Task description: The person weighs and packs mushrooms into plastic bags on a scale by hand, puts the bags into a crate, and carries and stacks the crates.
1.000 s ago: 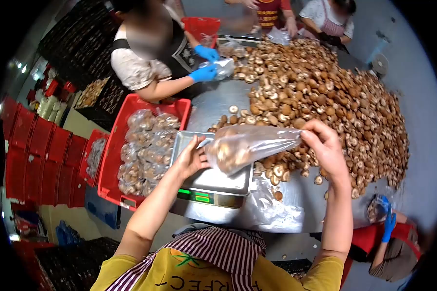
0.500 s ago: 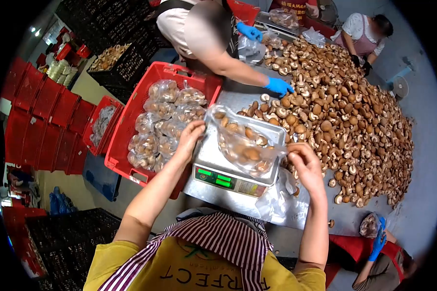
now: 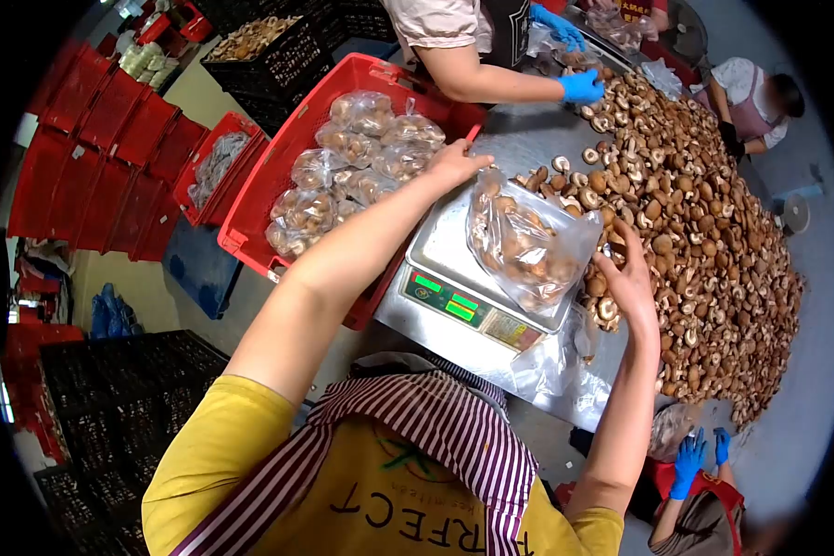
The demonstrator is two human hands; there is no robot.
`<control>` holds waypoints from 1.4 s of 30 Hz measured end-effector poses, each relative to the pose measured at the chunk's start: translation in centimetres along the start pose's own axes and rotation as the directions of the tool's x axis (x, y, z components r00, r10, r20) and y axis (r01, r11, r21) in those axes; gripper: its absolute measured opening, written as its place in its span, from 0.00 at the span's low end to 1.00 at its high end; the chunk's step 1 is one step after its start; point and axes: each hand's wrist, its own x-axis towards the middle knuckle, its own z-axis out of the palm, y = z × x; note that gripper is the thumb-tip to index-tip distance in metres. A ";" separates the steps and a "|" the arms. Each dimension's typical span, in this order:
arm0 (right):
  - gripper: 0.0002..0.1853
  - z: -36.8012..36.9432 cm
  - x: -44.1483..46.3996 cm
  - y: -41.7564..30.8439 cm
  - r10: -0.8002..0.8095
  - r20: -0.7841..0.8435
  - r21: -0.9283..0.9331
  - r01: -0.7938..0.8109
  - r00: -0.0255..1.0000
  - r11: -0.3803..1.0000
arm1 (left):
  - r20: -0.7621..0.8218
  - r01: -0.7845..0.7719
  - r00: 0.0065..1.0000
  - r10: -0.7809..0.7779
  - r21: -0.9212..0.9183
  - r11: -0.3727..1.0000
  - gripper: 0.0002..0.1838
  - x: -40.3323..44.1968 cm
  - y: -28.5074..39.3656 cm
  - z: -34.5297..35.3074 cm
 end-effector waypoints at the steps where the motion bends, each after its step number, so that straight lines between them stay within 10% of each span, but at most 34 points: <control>1: 0.36 0.4 0.5 -0.8 -0.003 0.022 -0.057 0.004 1.000 0.998 | -0.034 0.053 0.998 -0.047 0.224 0.973 0.46 -0.6 1.3 -0.1; 7: 0.15 3.7 4.9 1.4 -0.107 0.059 -0.100 0.112 0.993 0.989 | -0.011 -0.057 0.997 0.071 0.478 0.876 0.26 -0.1 1.8 1.2; 21: 0.06 2.9 -3.2 -2.9 -0.309 -0.456 -0.027 0.335 0.835 0.942 | 0.211 -0.253 0.906 0.366 -0.422 0.870 0.05 -1.5 -0.4 2.3; 25: 0.06 3.7 -5.9 -1.5 -0.215 -0.438 0.125 0.296 0.873 0.947 | 0.375 -0.224 0.878 0.298 -0.228 0.948 0.12 -6.8 2.7 0.5; 27: 0.05 4.1 -7.1 -0.3 -0.167 -0.440 0.208 0.281 0.882 0.937 | 0.303 -0.561 0.804 0.512 0.101 0.822 0.17 -9.2 3.8 -0.3; 30: 0.04 4.2 -8.6 1.1 -0.063 -0.460 0.333 0.239 0.885 0.912 | 0.274 -0.672 0.739 0.615 0.252 0.696 0.12 -10.3 3.1 -0.5; 31: 0.04 4.1 -8.8 1.8 -0.001 -0.457 0.386 0.200 0.889 0.900 | 0.277 -0.674 0.737 0.616 0.252 0.694 0.12 -10.8 3.6 -1.2; 32: 0.04 4.1 -9.0 2.3 -0.005 -0.473 0.393 0.216 0.881 0.894 | 0.296 -0.483 0.814 0.500 -0.133 0.865 0.10 -11.2 4.1 -2.0; 34: 0.05 4.3 -9.1 2.6 0.061 -0.463 0.447 0.173 0.884 0.877 | 0.338 -0.109 0.849 0.406 -0.639 0.761 0.07 -11.7 5.1 -2.7; 42: 0.07 4.6 -8.1 0.7 0.117 -0.366 0.621 0.149 0.923 0.770 | 0.344 -0.144 0.870 0.354 -0.509 0.849 0.03 -11.5 5.9 -1.6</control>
